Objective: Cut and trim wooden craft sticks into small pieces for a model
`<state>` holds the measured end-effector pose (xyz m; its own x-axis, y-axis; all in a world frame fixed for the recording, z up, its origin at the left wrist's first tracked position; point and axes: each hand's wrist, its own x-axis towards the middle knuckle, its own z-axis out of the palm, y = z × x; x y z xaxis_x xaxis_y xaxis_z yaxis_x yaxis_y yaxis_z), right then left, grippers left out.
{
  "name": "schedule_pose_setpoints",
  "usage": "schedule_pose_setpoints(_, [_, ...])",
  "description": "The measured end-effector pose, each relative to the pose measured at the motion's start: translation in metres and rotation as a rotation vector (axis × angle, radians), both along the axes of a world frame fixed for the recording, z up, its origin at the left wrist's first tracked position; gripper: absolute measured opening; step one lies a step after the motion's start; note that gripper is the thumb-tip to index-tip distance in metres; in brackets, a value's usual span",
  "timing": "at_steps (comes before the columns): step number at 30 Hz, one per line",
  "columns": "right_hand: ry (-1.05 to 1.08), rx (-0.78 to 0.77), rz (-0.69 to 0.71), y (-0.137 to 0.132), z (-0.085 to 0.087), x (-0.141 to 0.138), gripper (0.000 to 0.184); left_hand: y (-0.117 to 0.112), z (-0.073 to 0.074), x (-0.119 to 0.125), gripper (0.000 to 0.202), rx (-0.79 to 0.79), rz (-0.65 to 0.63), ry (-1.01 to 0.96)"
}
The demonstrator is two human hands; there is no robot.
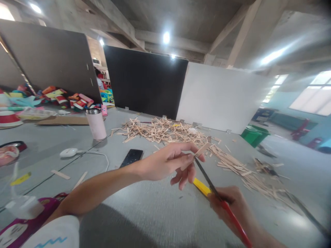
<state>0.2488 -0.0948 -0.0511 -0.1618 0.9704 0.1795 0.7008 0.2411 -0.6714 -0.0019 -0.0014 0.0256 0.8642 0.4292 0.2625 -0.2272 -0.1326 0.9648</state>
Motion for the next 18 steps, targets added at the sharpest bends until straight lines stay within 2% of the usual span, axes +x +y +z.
schedule_pose_setpoints(6, [0.003, -0.086, 0.047, 0.003, 0.003, 0.005, 0.045, 0.001, -0.002, 0.002, 0.022, 0.002, 0.011, -0.019])
schedule_pose_setpoints(11, [-0.001, -0.117, 0.065, 0.006, 0.005, 0.015, 0.042, 0.001, -0.002, 0.003, 0.022, 0.172, 0.254, 0.114])
schedule_pose_setpoints(13, [-0.003, -0.115, 0.048, 0.006, 0.005, 0.016, 0.043, 0.002, -0.003, 0.004, 0.023, 0.204, 0.314, 0.157])
schedule_pose_setpoints(18, [-0.015, -0.068, -0.019, 0.005, 0.003, 0.013, 0.046, 0.004, -0.003, 0.004, 0.022, 0.186, 0.299, 0.176])
